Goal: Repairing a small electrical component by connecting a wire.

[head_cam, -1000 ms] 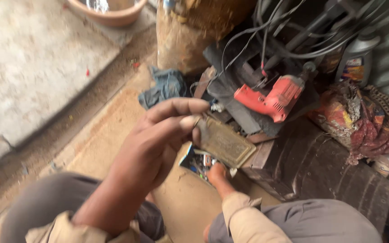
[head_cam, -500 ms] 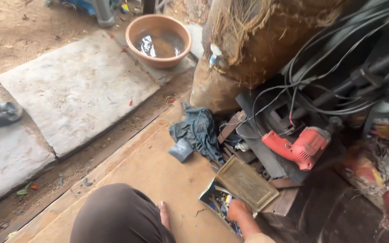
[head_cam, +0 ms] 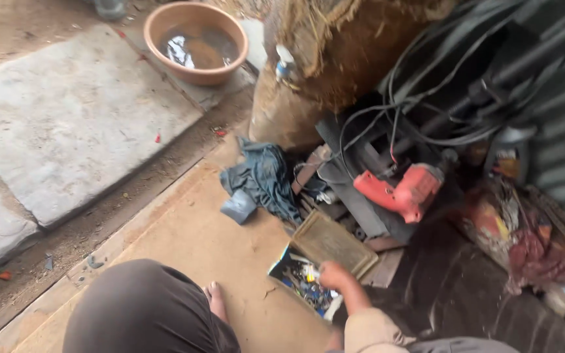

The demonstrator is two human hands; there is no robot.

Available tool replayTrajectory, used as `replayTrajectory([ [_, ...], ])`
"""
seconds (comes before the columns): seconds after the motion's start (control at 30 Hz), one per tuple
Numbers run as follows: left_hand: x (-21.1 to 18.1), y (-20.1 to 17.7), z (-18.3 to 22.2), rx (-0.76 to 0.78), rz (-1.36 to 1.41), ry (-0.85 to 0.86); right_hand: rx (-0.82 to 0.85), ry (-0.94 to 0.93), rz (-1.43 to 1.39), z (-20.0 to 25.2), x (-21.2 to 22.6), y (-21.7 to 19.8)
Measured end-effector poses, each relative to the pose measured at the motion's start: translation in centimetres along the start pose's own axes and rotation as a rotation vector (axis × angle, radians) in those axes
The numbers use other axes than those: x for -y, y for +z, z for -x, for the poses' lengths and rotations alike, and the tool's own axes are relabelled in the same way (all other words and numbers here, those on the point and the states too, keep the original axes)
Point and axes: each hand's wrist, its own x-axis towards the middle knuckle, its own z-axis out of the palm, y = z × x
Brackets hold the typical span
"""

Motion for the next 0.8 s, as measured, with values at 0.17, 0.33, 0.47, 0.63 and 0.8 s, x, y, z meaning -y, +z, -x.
replayTrajectory([
  [0.17,-8.7,22.5,10.8,0.067,0.026,-0.054,-0.086,-0.014,-0.479,2.0,1.1,-0.8],
  [0.33,-7.3,26.6,12.0,0.07,0.059,-0.093,-0.091,-0.029,-0.498,1.9,0.8,-0.3],
  [0.47,-5.3,25.9,11.1,0.068,0.076,-0.105,-0.028,0.015,-0.599,3.2,2.0,-1.1],
  [0.63,-1.4,24.5,9.2,0.082,0.116,-0.133,0.007,-0.084,-0.742,4.3,2.3,-1.4],
  [0.8,2.0,22.6,7.7,0.068,0.141,-0.149,0.048,0.002,-0.712,3.6,1.9,-0.2],
])
